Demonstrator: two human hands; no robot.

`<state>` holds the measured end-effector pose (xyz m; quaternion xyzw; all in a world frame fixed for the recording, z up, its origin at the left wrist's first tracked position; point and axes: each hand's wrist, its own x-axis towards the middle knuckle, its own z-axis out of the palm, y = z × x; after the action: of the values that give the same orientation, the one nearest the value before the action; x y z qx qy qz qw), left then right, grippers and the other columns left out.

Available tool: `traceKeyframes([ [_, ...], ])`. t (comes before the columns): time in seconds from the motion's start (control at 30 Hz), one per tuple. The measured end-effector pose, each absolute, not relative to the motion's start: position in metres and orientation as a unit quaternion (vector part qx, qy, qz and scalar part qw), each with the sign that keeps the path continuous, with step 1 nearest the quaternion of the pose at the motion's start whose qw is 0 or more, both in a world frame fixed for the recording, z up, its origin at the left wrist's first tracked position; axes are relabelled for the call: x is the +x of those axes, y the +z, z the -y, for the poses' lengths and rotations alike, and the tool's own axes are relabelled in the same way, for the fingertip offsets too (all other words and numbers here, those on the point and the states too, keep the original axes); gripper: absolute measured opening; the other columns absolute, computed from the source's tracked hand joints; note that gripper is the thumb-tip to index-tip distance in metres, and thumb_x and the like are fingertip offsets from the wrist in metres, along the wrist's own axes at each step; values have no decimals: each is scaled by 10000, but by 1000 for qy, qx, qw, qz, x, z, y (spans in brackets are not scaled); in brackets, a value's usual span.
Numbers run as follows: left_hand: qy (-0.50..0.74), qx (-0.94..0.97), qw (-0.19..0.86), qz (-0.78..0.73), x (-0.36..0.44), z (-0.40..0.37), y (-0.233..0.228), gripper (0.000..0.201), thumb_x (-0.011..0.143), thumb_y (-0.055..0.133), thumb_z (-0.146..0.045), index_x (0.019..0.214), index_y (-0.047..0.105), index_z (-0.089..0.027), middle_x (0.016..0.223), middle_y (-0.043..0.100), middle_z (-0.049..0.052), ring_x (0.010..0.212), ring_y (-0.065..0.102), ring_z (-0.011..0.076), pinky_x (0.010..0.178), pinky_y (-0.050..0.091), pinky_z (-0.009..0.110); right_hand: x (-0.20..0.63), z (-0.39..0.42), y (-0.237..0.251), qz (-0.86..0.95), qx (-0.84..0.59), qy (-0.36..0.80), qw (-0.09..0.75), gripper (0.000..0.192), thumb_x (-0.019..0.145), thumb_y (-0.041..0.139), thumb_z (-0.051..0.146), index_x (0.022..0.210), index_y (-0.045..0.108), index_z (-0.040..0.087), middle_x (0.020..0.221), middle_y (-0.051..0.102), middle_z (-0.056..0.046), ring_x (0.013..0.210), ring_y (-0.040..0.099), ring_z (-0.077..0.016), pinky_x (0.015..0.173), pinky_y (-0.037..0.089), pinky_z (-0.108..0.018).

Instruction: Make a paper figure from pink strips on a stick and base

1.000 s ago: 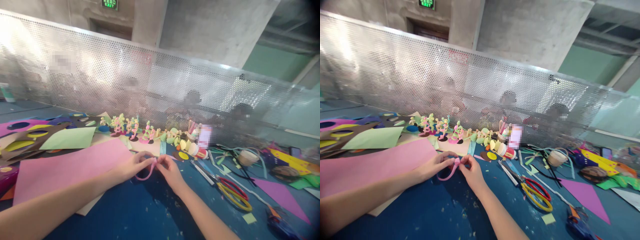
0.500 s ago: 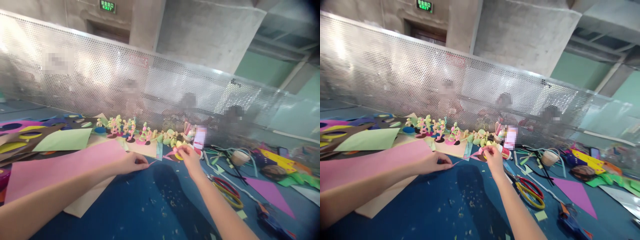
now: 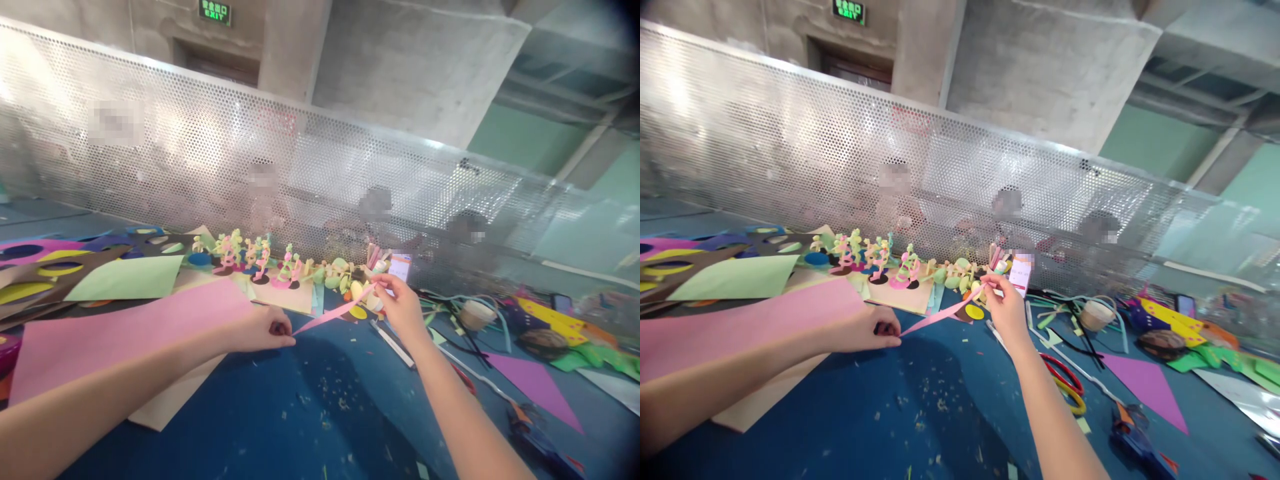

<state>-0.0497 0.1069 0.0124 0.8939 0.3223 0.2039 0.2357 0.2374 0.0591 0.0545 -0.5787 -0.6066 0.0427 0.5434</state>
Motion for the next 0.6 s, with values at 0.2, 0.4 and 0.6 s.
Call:
traceKeyframes([
  [0.2,199,890,235,-337,-48,-109,8,189,731,501,-333,793,648,-232,693,616,-5,597,527,137,556,362,221,246,-61,49,609,-591,37,528,189,752,454,281,749,604,165,848,644,-71,803,595,-220,758,442,-372],
  [0.4,256,906,145,-304,-43,-106,11,177,807,424,-262,805,592,-207,768,596,22,756,518,172,678,371,262,195,-51,53,675,-571,-3,467,173,733,536,261,843,648,188,984,616,-74,989,518,-229,904,341,-373],
  [0.6,261,931,95,-238,-41,-98,27,228,852,405,-270,871,626,-216,783,599,43,837,497,195,737,360,287,144,-36,42,806,-518,48,282,190,770,568,298,936,647,251,784,666,-28,748,590,-196,655,411,-286],
])
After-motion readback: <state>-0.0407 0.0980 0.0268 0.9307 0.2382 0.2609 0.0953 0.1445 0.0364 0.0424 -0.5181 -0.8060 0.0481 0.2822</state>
